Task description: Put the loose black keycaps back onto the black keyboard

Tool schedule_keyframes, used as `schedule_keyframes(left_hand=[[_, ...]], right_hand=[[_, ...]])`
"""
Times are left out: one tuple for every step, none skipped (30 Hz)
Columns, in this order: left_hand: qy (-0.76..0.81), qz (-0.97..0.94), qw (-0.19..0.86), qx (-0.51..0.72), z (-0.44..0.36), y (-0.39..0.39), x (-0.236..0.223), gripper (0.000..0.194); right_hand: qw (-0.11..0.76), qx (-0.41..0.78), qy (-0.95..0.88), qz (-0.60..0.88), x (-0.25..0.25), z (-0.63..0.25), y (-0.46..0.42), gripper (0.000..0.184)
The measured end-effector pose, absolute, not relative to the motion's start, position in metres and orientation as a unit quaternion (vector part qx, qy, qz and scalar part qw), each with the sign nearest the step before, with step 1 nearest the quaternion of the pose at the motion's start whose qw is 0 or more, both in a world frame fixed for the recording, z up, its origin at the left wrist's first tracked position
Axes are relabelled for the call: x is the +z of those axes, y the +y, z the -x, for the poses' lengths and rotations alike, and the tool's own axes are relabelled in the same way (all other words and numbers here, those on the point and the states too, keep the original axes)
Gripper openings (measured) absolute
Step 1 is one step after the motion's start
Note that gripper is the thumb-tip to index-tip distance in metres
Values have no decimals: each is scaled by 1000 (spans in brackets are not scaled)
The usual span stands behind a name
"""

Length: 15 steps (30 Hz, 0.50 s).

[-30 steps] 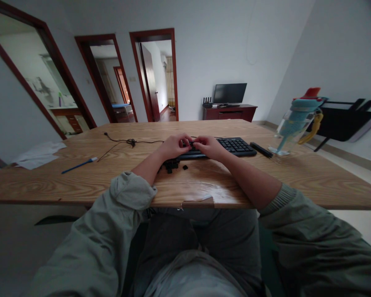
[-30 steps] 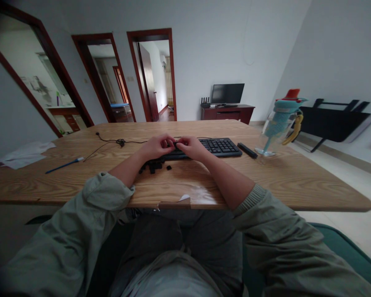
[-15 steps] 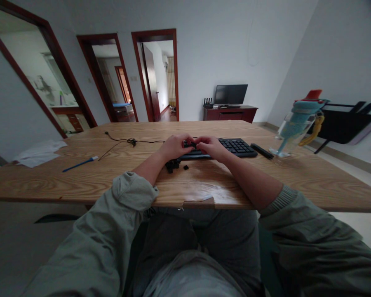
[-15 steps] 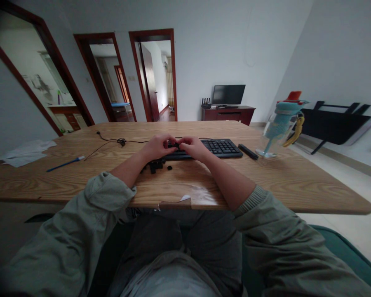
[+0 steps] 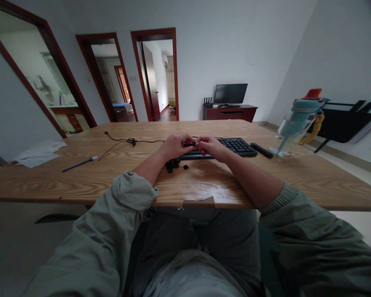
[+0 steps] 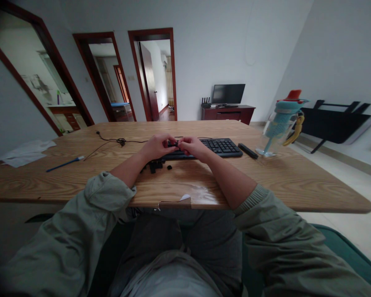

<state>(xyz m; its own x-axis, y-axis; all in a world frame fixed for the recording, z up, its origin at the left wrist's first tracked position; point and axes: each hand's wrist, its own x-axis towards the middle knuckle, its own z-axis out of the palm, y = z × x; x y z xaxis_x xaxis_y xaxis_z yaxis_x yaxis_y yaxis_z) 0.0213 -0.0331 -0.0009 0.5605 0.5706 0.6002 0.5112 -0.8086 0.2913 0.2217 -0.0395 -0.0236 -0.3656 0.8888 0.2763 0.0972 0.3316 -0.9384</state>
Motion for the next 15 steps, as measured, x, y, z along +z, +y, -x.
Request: schedule_keyframes(left_hand=[[302,-884,42,355,-21,-33,-1,27],[297,-886,41,354,-21,-33,-1,28],[288,-890,41,350,-21,-33,-1,29],[278,-896,42,344,-21,-33,-1,30],[267,-902,42,337,-21,-33,-1,31],[257,-907,43,330,-21,-33,-1,31],[250,-911,42,326,-21,-33,-1,31],[246,-913,42,324,-21,-32,-1,30],[244,-913,40,324,-21,-32,-1,29],[244,-913,38,325,-21,-31,-1,28],[246,-912,36,327,-22,-31,-1,28],[248,-911,35,328,-22,-31,-1,28],[249,-910,32,330,-22,-31,-1,28],[251,-909,29,332,-22,-31,-1,28],[252,-908,25,335,-22,-31,-1,28]], right_hand=[[431,452,-693,359,-23,-221,-40,23],[427,447,-699,360,-23,-221,-41,21],[422,440,-706,361,-22,-220,-42,18],[417,433,-713,361,-22,-220,-43,17],[413,425,-720,361,-22,-219,-43,16],[410,418,-725,363,-22,-219,-44,17],[407,413,-728,365,-22,-219,-44,18],[406,412,-729,367,-22,-219,-44,19],[406,412,-728,368,-23,-219,-43,20],[406,415,-727,367,-23,-219,-43,21],[406,417,-726,367,-23,-219,-43,21],[407,420,-724,365,-23,-218,-44,21],[408,422,-722,365,-23,-218,-44,20],[409,423,-721,365,-22,-218,-44,18],[409,425,-720,364,-22,-218,-45,17]])
